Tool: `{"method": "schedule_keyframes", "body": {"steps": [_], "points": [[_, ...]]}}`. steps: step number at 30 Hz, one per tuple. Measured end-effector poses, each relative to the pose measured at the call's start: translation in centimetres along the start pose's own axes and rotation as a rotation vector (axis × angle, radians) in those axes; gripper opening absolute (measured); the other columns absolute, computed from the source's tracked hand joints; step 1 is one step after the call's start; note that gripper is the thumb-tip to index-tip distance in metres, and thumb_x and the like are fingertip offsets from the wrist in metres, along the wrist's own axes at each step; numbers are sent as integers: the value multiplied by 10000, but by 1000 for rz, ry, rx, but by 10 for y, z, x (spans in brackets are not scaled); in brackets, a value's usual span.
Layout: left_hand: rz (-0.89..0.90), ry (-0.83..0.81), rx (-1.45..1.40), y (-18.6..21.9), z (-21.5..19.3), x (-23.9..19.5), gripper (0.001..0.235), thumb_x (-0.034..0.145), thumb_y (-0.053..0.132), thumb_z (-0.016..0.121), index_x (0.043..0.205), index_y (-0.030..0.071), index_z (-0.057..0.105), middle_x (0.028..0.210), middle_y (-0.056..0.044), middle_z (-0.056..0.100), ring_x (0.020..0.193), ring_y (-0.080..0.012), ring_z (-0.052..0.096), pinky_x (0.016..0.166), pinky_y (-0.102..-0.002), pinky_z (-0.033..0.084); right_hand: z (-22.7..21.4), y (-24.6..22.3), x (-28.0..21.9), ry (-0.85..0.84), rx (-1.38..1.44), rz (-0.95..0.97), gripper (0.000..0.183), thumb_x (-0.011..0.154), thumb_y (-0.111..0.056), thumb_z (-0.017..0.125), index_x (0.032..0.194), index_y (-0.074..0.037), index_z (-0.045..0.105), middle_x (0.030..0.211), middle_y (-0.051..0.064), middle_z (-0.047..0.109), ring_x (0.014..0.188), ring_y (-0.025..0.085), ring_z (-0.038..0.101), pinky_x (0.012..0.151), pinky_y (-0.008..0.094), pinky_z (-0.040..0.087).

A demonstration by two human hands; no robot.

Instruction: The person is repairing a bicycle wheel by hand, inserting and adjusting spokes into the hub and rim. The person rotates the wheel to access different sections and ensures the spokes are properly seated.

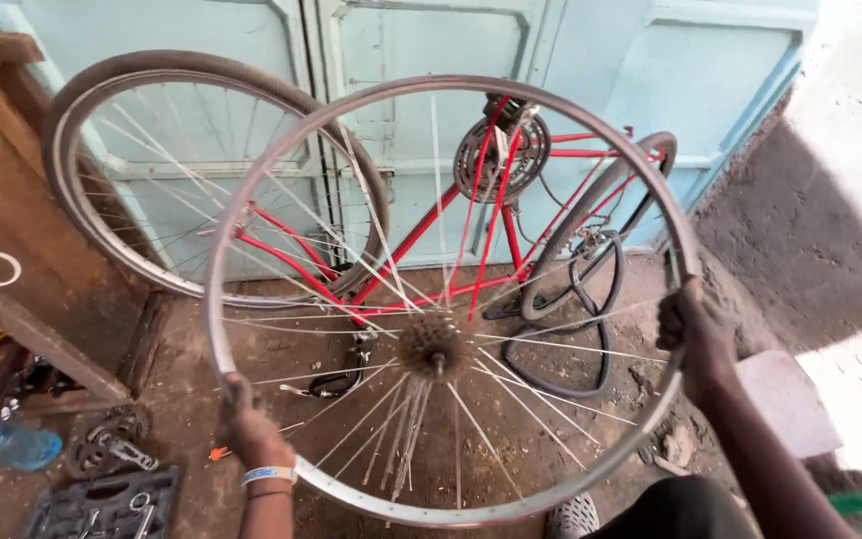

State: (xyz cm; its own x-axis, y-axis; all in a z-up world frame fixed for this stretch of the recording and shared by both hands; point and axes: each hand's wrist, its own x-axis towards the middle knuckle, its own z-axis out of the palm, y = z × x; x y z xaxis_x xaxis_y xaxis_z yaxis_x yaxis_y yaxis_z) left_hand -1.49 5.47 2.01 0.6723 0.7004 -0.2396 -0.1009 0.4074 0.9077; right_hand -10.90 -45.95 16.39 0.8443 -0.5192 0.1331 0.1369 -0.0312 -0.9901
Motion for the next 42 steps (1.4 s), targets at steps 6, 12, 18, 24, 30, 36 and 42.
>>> {"method": "schedule_keyframes", "body": {"steps": [6, 12, 18, 24, 30, 36, 42], "points": [[180, 84, 139, 3, -13, 13, 395, 1044, 468, 713, 875, 114, 676, 787, 17, 605, 739, -131, 525, 699, -319, 422, 39, 29, 5, -15, 15, 36, 519, 1074, -551, 430, 669, -240, 337, 590, -81, 310, 512, 83, 229, 499, 286, 174], [156, 99, 145, -1, -15, 23, 277, 991, 416, 755, 904, 157, 710, 743, 59, 607, 630, -56, 477, 579, -244, 364, 35, 117, 27, -7, 39, 91, 456, 1082, -522, 478, 741, -221, 444, 622, -94, 400, 498, 71, 294, 452, 267, 230], [168, 62, 271, -19, -13, 27, 355, 1042, 416, 740, 848, 139, 633, 734, 60, 528, 691, -74, 455, 695, -247, 365, 40, 168, 14, 48, -11, 220, 480, 1014, -491, 594, 661, -225, 408, 581, -87, 373, 476, 67, 279, 449, 267, 223], [4, 196, 250, -41, -6, 35, 436, 984, 468, 820, 783, 181, 561, 710, 57, 432, 656, -109, 428, 503, -328, 454, 49, 201, 56, 90, -197, 357, 397, 955, -467, 708, 786, -150, 540, 644, -25, 470, 514, 107, 374, 463, 283, 324], [58, 237, 403, -61, 11, 41, 513, 978, 541, 790, 702, 169, 568, 703, 81, 495, 736, -103, 436, 717, -287, 357, 56, 202, 89, 70, -174, 358, 308, 999, -404, 698, 844, -165, 580, 673, -60, 474, 537, 71, 363, 481, 254, 323], [16, 173, 419, -49, 39, 29, 350, 1011, 523, 673, 930, 183, 672, 859, 65, 594, 876, -126, 533, 903, -336, 423, 49, 200, 94, 113, -100, 357, 374, 1066, -457, 609, 795, -207, 551, 635, -106, 473, 499, 38, 335, 474, 223, 288], [63, 253, 290, -123, 1, 93, 563, 899, 37, 404, 1268, 315, 725, 885, 133, 590, 629, -48, 397, 528, -234, 286, -34, 329, 146, 331, -98, 433, 125, 948, -145, 571, 874, -245, 583, 732, -43, 560, 555, 62, 423, 468, 227, 306]]}}
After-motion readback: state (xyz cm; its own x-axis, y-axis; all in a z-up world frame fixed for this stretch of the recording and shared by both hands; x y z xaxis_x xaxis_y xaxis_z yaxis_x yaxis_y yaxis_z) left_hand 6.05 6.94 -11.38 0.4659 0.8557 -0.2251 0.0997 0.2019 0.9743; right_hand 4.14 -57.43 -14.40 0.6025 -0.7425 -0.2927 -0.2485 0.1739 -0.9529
